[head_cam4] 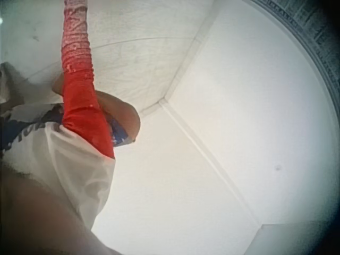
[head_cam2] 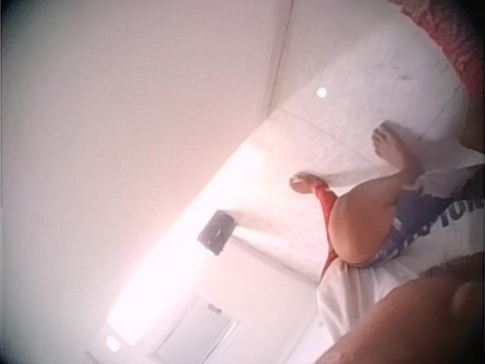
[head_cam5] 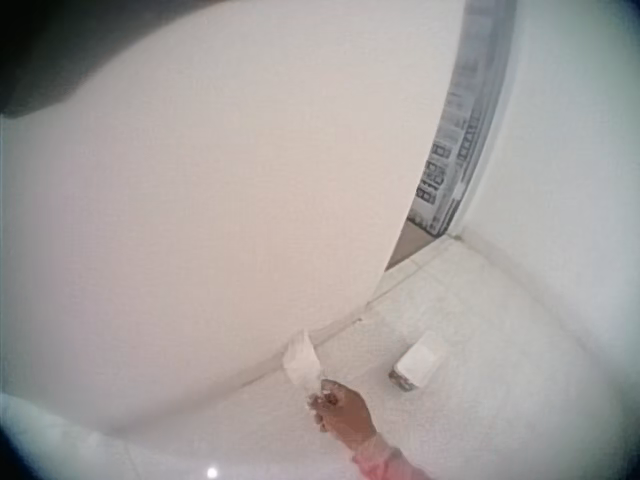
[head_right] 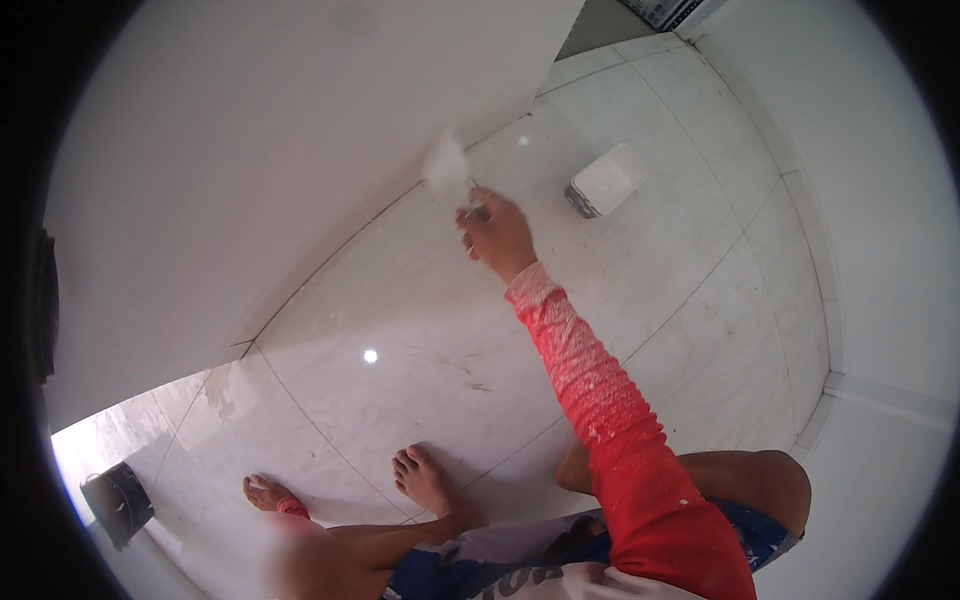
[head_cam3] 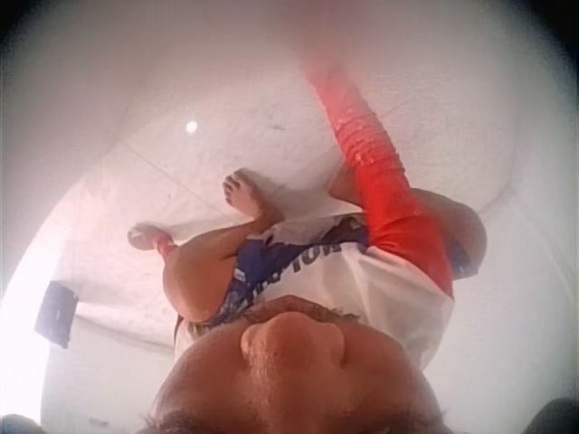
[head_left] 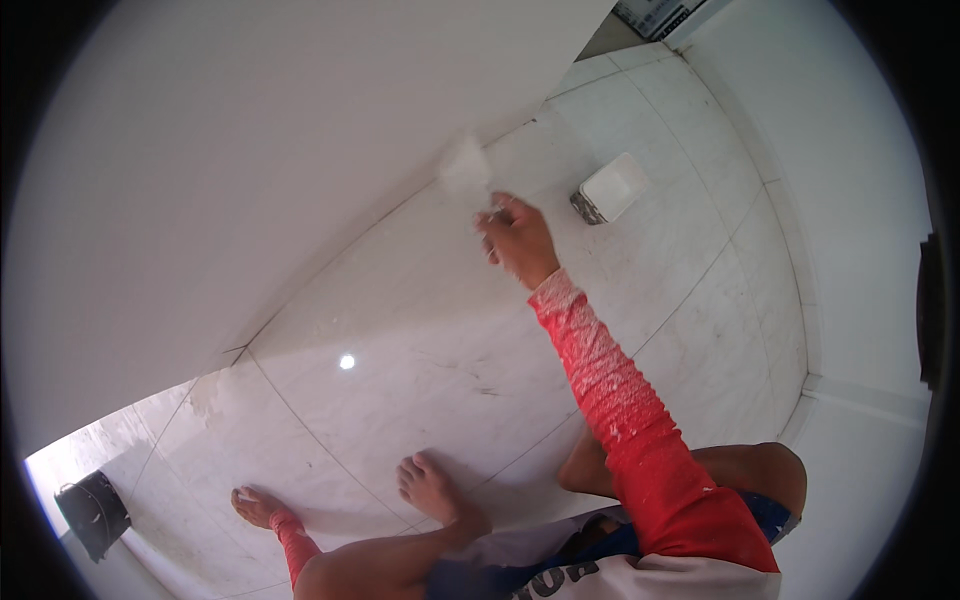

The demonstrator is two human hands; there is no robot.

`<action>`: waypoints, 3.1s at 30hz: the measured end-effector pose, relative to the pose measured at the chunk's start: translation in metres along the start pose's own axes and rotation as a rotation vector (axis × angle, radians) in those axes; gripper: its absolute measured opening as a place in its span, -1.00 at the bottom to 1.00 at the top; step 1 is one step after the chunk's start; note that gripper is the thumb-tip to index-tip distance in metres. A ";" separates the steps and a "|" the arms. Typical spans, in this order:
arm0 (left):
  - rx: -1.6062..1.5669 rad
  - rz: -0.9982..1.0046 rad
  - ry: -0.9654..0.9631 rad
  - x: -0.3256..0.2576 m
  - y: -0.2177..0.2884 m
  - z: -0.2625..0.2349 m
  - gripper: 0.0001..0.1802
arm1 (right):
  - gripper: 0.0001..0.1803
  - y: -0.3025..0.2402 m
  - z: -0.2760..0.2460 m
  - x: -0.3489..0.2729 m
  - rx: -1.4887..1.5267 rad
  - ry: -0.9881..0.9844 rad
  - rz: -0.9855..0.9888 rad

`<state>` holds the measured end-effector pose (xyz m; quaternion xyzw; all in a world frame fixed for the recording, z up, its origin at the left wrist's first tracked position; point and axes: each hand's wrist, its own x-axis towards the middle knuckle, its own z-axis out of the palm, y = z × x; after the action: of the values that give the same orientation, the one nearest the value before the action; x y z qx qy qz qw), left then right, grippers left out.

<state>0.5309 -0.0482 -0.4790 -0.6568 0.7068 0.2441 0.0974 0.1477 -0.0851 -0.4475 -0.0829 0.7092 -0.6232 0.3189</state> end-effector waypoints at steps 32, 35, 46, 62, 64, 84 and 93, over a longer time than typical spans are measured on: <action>-0.038 -0.225 0.784 0.224 -0.250 -0.130 -0.57 | -0.64 0.034 0.346 -0.161 0.327 -0.124 0.073; -0.029 -0.180 0.794 0.224 -0.251 -0.130 -0.56 | -0.67 0.045 0.391 -0.194 0.219 -0.251 0.050; -0.058 -0.162 0.801 0.221 -0.247 -0.131 -0.58 | -0.61 0.053 0.312 -0.150 -0.070 -0.568 -0.053; 0.004 -0.092 0.851 0.224 -0.253 -0.124 -0.57 | -0.83 0.001 0.030 -0.018 0.460 0.240 0.002; -0.002 -0.097 0.849 0.224 -0.253 -0.125 -0.57 | -0.85 0.003 0.073 -0.032 0.399 0.177 0.031; 0.007 -0.091 0.846 0.225 -0.255 -0.125 -0.59 | -0.83 -0.027 0.023 -0.015 0.465 0.187 0.126; -0.031 -0.134 0.805 0.222 -0.249 -0.129 -0.58 | -0.88 -0.004 0.189 -0.098 0.363 -0.122 0.228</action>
<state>0.7713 -0.3092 -0.5237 -0.7459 0.6403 -0.0286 -0.1811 0.3282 -0.1921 -0.4129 0.0192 0.5696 -0.6944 0.4394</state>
